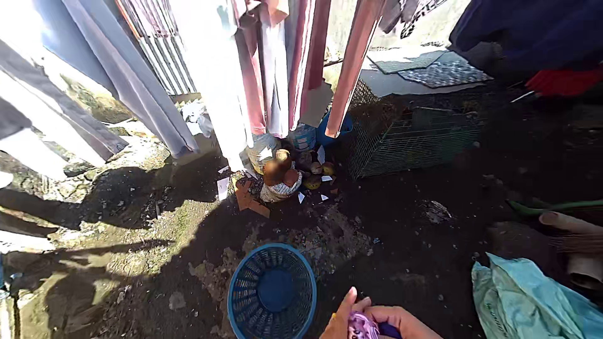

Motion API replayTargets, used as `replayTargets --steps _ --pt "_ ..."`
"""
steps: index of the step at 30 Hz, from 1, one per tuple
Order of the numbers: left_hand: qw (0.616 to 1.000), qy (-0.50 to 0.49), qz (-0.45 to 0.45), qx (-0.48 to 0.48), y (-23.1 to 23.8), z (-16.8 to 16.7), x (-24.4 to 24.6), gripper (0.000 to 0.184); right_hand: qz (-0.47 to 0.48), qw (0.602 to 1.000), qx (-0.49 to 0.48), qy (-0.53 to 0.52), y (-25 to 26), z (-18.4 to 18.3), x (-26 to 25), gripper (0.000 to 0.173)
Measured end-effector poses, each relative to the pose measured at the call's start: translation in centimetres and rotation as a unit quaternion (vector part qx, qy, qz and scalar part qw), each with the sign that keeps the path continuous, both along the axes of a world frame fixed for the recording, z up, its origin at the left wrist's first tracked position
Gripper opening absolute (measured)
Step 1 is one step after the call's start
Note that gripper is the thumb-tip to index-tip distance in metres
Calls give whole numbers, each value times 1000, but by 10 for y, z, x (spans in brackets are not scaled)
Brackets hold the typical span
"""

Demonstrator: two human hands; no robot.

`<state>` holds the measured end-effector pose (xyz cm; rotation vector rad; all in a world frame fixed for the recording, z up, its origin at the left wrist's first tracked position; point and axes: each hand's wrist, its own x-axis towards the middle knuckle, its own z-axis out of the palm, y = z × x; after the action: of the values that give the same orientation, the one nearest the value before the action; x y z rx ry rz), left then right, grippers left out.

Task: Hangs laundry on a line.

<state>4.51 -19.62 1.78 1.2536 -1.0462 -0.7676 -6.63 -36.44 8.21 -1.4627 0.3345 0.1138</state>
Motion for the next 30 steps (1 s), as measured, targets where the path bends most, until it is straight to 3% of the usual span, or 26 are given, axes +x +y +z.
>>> replayTargets --steps 2,6,9,11,17,20,24,27,30 --pt "995 78 41 38 -19 24 -17 118 -44 998 16 34 -10 17 -5 14" --pt "966 228 104 64 -50 58 -46 55 -172 972 147 60 -53 54 -37 42" --pt "943 296 138 68 -75 81 -73 27 -231 943 238 30 -84 62 -84 34" --pt "936 319 140 57 -98 92 -97 23 -247 934 256 12 -105 63 -121 25" --pt "906 397 147 28 -177 110 -176 17 -328 914 234 -38 -174 78 -249 26" --pt "889 432 142 -48 -214 114 -205 32 -326 920 210 -51 -202 81 -309 26" --pt "886 399 164 -172 -250 109 -212 46 -275 940 187 -70 -226 77 -370 26" --pt "884 374 150 -238 -266 115 -211 35 -279 933 204 -99 -247 74 -403 26" --pt "881 379 142 -245 -283 123 -203 24 -274 916 240 -167 -278 83 -426 25"
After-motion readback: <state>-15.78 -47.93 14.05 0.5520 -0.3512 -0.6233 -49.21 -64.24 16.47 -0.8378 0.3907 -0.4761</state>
